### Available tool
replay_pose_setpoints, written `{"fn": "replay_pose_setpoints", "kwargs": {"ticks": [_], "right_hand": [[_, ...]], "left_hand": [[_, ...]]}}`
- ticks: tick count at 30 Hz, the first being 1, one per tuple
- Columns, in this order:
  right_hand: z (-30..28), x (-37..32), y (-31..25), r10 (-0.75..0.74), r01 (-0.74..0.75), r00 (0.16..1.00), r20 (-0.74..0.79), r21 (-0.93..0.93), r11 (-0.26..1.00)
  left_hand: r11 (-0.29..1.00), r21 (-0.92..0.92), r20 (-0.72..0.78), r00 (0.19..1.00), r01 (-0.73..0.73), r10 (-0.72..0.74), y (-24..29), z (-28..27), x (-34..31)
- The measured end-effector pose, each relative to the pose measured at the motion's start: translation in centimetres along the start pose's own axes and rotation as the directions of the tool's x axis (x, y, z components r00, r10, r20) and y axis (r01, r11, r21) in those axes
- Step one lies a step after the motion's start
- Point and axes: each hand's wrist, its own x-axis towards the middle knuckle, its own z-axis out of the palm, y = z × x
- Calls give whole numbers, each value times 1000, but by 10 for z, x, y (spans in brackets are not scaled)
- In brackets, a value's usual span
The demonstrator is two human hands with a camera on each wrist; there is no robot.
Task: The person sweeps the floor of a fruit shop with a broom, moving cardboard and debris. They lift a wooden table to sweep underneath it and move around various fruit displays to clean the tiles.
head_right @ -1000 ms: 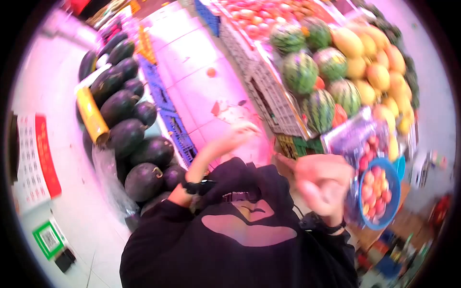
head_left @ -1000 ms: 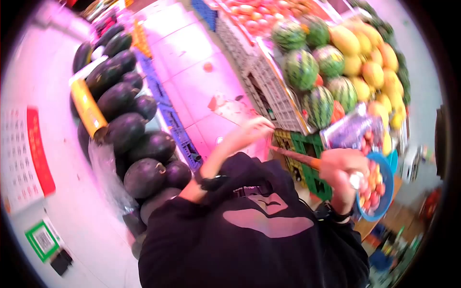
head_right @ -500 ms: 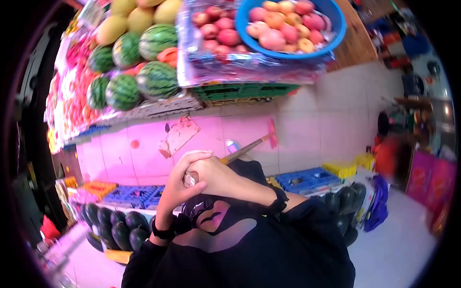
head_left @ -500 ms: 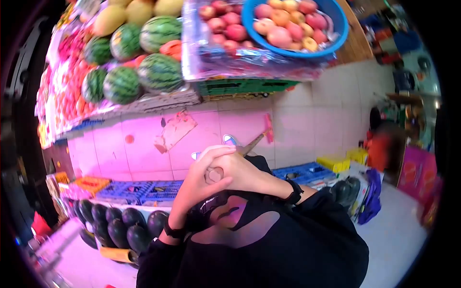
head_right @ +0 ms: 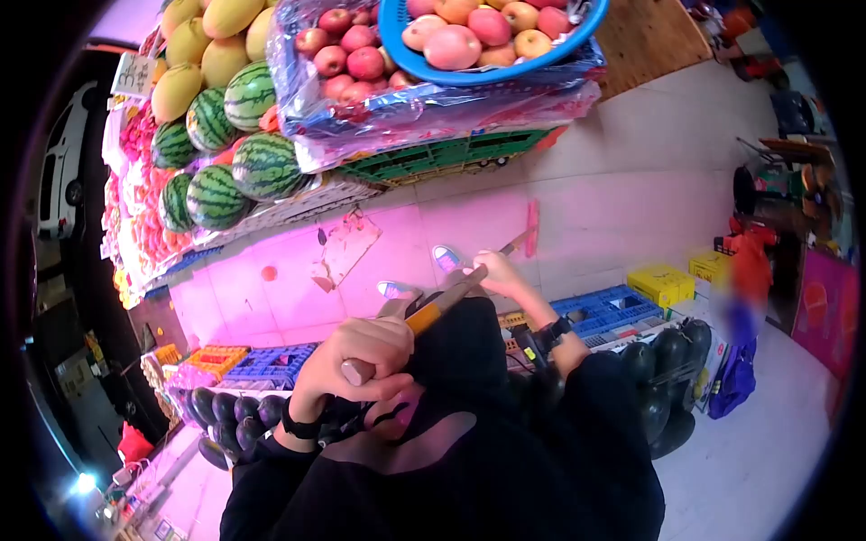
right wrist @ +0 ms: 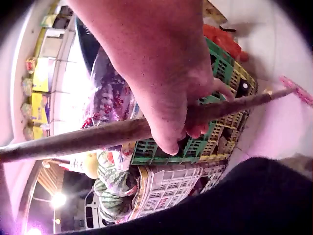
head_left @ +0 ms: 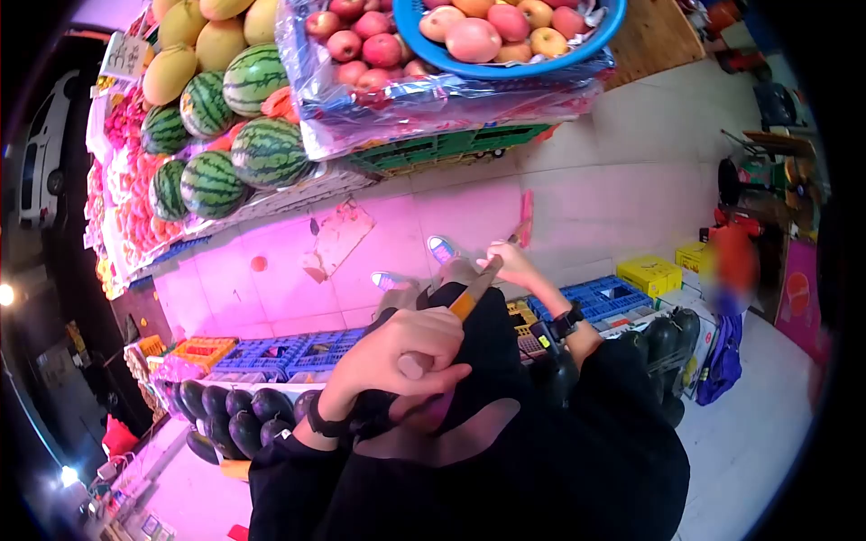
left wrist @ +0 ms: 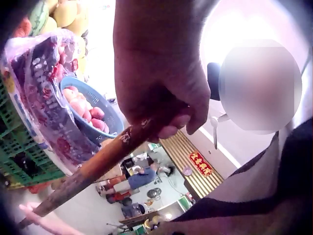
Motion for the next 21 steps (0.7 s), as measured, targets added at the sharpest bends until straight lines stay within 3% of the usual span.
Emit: {"fn": "replay_pose_setpoints", "kwargs": {"ticks": [4, 5, 6, 7, 9, 11, 13, 16, 19, 21], "right_hand": [[5, 32, 22, -158, 162, 973, 169, -7, 987], [17, 47, 29, -167, 172, 968, 185, -7, 985], [33, 64, 32, -292, 307, 918, 267, -15, 952], [51, 80, 32, -406, 437, 845, 350, -11, 900], [100, 109, 12, -459, 465, 810, 364, 77, 882], [144, 125, -37, -339, 339, 664, 667, 136, 931], [195, 130, -78, -565, 493, 562, 604, 304, 815], [271, 137, -138, -676, 575, 408, 614, 401, 713], [331, 153, -171, -796, 635, 272, 541, 520, 571], [364, 161, -194, -839, 664, 206, 503, 558, 498]], "left_hand": [[1000, -1, -190, 981, 28, -28, -2, 2, -25], [997, 0, -303, 950, 75, -71, -8, 3, -37], [993, -7, -414, 904, 119, -111, -10, 5, -49], [993, -8, -433, 895, 115, -107, -6, 5, -64], [969, 122, -664, 743, 215, -82, 5, 1, -107], [981, 29, -732, 672, 192, -110, 32, -6, -147], [968, 71, -806, 585, 240, -86, 60, 6, -174], [929, 166, -895, 445, 332, 1, 86, 31, -195], [793, 276, -878, 479, 543, -22, 73, 44, -205], [757, 253, -918, 396, 602, -9, 61, 45, -213]]}}
